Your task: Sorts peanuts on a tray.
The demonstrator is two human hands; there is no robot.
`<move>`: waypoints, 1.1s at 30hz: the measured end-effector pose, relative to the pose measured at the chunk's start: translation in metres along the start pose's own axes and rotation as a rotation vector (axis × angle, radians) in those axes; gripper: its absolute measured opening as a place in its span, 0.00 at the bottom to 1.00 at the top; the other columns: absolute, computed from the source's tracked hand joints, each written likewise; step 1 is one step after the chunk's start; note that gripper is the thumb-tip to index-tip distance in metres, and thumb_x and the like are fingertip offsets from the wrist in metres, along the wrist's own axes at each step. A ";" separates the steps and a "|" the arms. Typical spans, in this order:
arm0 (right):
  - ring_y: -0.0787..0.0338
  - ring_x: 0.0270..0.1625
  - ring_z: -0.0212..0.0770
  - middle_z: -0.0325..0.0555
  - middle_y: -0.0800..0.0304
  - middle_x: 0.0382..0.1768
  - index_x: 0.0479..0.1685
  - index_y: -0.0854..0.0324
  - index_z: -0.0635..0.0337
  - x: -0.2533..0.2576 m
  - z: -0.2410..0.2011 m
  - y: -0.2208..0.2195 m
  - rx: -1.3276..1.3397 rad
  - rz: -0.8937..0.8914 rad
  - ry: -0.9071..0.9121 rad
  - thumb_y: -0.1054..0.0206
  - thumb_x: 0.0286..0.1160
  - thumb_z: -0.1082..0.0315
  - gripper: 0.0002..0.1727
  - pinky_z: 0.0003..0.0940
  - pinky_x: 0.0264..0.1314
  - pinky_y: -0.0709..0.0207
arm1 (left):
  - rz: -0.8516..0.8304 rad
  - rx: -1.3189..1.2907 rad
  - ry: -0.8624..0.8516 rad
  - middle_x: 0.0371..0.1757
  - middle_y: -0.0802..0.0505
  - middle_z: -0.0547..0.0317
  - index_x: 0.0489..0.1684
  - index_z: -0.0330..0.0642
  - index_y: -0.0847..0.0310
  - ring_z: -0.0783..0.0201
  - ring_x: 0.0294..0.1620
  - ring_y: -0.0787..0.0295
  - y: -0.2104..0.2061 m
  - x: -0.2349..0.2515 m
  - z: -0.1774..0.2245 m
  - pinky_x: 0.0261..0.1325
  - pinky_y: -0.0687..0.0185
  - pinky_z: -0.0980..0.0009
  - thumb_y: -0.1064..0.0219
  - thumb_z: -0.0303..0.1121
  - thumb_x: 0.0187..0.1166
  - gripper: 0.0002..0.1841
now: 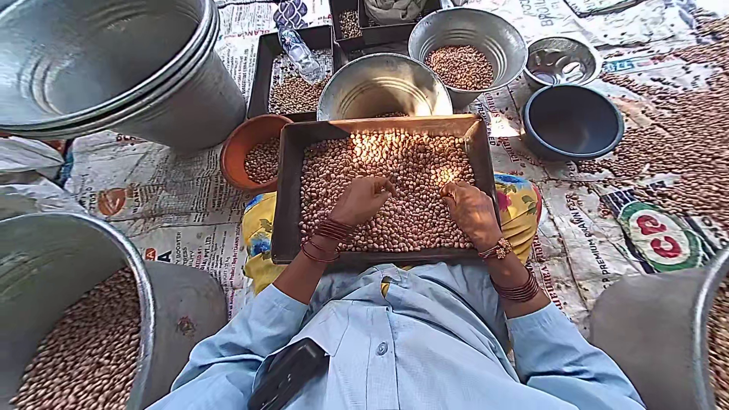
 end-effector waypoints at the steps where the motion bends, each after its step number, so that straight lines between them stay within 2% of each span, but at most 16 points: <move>1: 0.07 0.50 0.64 0.61 0.07 0.49 0.53 0.09 0.60 -0.001 0.001 -0.001 0.002 0.003 0.007 0.30 0.77 0.72 0.10 0.65 0.50 0.17 | -0.004 0.098 -0.025 0.29 0.09 0.52 0.51 0.46 0.08 0.55 0.27 0.16 -0.007 0.003 0.001 0.37 0.19 0.51 0.33 0.29 0.84 0.08; 4: 0.08 0.52 0.64 0.60 0.08 0.52 0.58 0.10 0.58 -0.004 0.000 0.001 -0.033 -0.057 -0.021 0.31 0.79 0.68 0.13 0.66 0.52 0.18 | -0.057 0.308 -0.092 0.45 0.04 0.48 0.55 0.47 0.07 0.46 0.45 0.07 -0.027 0.007 0.005 0.52 0.15 0.42 0.31 0.30 0.81 0.10; 6: 0.08 0.54 0.63 0.60 0.08 0.54 0.59 0.10 0.58 -0.004 -0.002 0.002 -0.039 -0.078 -0.039 0.30 0.78 0.67 0.14 0.66 0.53 0.19 | -0.094 0.395 -0.095 0.52 0.05 0.45 0.57 0.45 0.08 0.43 0.55 0.07 -0.037 0.010 0.006 0.56 0.15 0.41 0.32 0.31 0.82 0.11; 11: 0.08 0.52 0.63 0.61 0.07 0.50 0.59 0.11 0.60 -0.004 -0.003 -0.001 -0.067 -0.070 -0.031 0.29 0.79 0.64 0.15 0.66 0.51 0.19 | -0.081 0.386 -0.130 0.46 0.05 0.45 0.50 0.39 0.08 0.44 0.47 0.06 -0.041 0.011 0.004 0.51 0.14 0.43 0.32 0.33 0.83 0.09; 12: 0.07 0.52 0.63 0.61 0.07 0.50 0.59 0.11 0.60 -0.003 -0.002 -0.002 -0.076 -0.066 -0.026 0.30 0.79 0.64 0.15 0.65 0.51 0.19 | -0.062 0.292 -0.128 0.40 0.05 0.47 0.48 0.40 0.08 0.48 0.40 0.07 -0.036 0.011 0.001 0.46 0.13 0.46 0.29 0.34 0.81 0.09; 14: 0.07 0.51 0.63 0.59 0.06 0.50 0.58 0.10 0.59 -0.002 -0.002 -0.005 -0.089 -0.054 -0.011 0.30 0.79 0.64 0.14 0.65 0.50 0.18 | 0.053 -0.022 -0.106 0.21 0.16 0.55 0.44 0.40 0.10 0.61 0.19 0.25 -0.016 0.006 -0.005 0.26 0.26 0.63 0.25 0.34 0.78 0.07; 15: 0.07 0.51 0.62 0.59 0.06 0.50 0.57 0.10 0.59 -0.002 -0.001 -0.007 -0.093 -0.046 -0.003 0.30 0.78 0.64 0.14 0.65 0.49 0.18 | 0.107 -0.164 -0.089 0.20 0.18 0.56 0.46 0.41 0.13 0.64 0.16 0.28 -0.006 0.001 -0.012 0.22 0.30 0.67 0.27 0.32 0.80 0.06; 17: 0.07 0.52 0.63 0.59 0.06 0.50 0.56 0.10 0.59 -0.003 0.002 -0.007 -0.074 -0.042 -0.006 0.29 0.77 0.63 0.14 0.66 0.51 0.19 | 0.165 -0.278 -0.042 0.25 0.17 0.53 0.53 0.42 0.18 0.63 0.17 0.27 0.012 -0.005 -0.028 0.22 0.30 0.67 0.41 0.32 0.87 0.08; 18: 0.07 0.52 0.62 0.58 0.05 0.49 0.56 0.10 0.59 -0.003 0.003 -0.005 -0.032 -0.043 -0.013 0.29 0.77 0.62 0.15 0.67 0.52 0.19 | 0.182 -0.270 -0.015 0.24 0.19 0.53 0.51 0.41 0.17 0.63 0.17 0.30 0.018 -0.010 -0.029 0.22 0.33 0.66 0.44 0.32 0.88 0.09; 20: 0.07 0.44 0.59 0.56 0.05 0.41 0.53 0.09 0.58 -0.001 0.005 -0.001 0.146 -0.037 -0.027 0.25 0.74 0.62 0.14 0.66 0.46 0.20 | 0.153 -0.150 0.006 0.27 0.15 0.50 0.48 0.41 0.13 0.58 0.21 0.25 0.024 -0.019 -0.021 0.27 0.29 0.60 0.41 0.31 0.89 0.09; 22: 0.21 0.25 0.42 0.44 0.15 0.25 0.46 0.10 0.54 0.001 0.010 0.000 0.367 -0.046 -0.021 0.23 0.71 0.65 0.08 0.48 0.31 0.28 | 0.129 0.045 -0.045 0.32 0.08 0.48 0.47 0.42 0.08 0.51 0.28 0.14 0.016 -0.015 -0.015 0.36 0.19 0.49 0.34 0.32 0.86 0.08; 24: 0.32 0.20 0.26 0.33 0.23 0.21 0.47 0.14 0.54 0.002 0.012 0.003 0.662 -0.098 -0.033 0.28 0.74 0.71 0.06 0.27 0.26 0.35 | 0.131 0.232 -0.086 0.40 0.04 0.47 0.47 0.43 0.06 0.46 0.41 0.06 0.002 -0.007 -0.017 0.48 0.14 0.41 0.33 0.30 0.83 0.08; 26: 0.33 0.17 0.20 0.29 0.25 0.21 0.47 0.20 0.55 0.001 0.014 0.002 1.010 -0.126 -0.032 0.41 0.79 0.74 0.07 0.16 0.20 0.37 | 0.120 0.343 -0.087 0.47 0.05 0.43 0.47 0.41 0.05 0.42 0.50 0.06 -0.008 -0.004 -0.017 0.55 0.15 0.41 0.33 0.28 0.82 0.09; 28: 0.31 0.18 0.20 0.27 0.24 0.23 0.44 0.23 0.49 0.001 0.013 0.000 1.187 -0.137 -0.016 0.49 0.74 0.71 0.10 0.14 0.21 0.35 | 0.119 0.381 -0.096 0.46 0.06 0.42 0.46 0.40 0.05 0.42 0.49 0.07 -0.012 -0.003 -0.017 0.53 0.15 0.42 0.32 0.26 0.81 0.08; 30: 0.32 0.18 0.20 0.28 0.25 0.25 0.43 0.24 0.50 0.001 0.002 -0.001 1.132 -0.151 0.005 0.50 0.70 0.73 0.11 0.15 0.20 0.36 | 0.108 0.415 -0.107 0.46 0.06 0.42 0.46 0.39 0.05 0.42 0.48 0.07 -0.015 -0.002 -0.017 0.52 0.14 0.43 0.32 0.25 0.80 0.08; 33: 0.31 0.21 0.27 0.35 0.22 0.24 0.47 0.15 0.58 0.003 -0.029 -0.002 0.746 -0.194 0.014 0.36 0.80 0.74 0.06 0.26 0.26 0.36 | 0.064 0.500 -0.079 0.47 0.06 0.43 0.44 0.37 0.06 0.42 0.47 0.07 -0.022 -0.001 -0.014 0.48 0.13 0.44 0.34 0.23 0.81 0.08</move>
Point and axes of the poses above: each hand's wrist, its own x-axis towards the middle knuckle, its own y-axis out of the back of the hand, z = x × y, the point moved 1 cm from there along x, towards the middle knuckle
